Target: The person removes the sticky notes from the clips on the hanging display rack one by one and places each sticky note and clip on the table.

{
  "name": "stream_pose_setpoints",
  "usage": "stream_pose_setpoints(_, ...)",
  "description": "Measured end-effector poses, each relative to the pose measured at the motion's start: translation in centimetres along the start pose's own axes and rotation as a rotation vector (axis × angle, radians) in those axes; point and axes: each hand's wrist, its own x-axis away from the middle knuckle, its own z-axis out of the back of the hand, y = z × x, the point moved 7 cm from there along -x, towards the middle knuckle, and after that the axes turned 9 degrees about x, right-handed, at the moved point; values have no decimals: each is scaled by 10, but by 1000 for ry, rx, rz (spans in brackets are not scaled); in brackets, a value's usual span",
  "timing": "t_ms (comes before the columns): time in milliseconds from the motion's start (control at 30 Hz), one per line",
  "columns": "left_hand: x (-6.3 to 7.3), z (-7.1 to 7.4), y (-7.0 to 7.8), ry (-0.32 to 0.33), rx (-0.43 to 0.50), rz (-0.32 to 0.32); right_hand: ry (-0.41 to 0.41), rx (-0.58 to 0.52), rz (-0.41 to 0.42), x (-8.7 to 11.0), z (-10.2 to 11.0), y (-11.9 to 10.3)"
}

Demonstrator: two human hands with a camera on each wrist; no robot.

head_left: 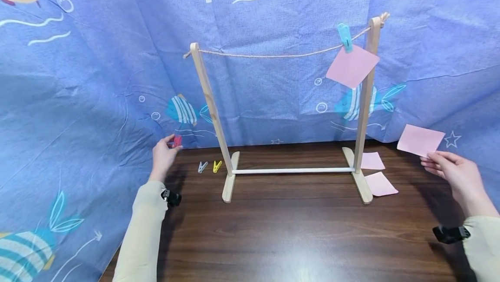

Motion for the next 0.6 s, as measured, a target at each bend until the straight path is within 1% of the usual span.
stream_pose_setpoints(133,4,-5,-13,-24,-12,29,-14,28,-14,-2,6,11)
stream_pose_setpoints(233,5,-7,-21,-32,-26,49,-15,30,-21,-6,12,20)
stream_pose_setpoints(333,6,-9,-33,-44,-50,64,-15,51,-45,-15,23,34)
stream_pose_setpoints(400,7,-12,-41,-53,-70,73,-25,99,-70,-21,30,43)
stream_pose_setpoints(500,11,-16,-52,-66,-98,77,-106,195,-83,-27,32,51)
stream_pose_setpoints(600,15,-22,-59,-83,-115,79,-194,269,-93,-26,25,48)
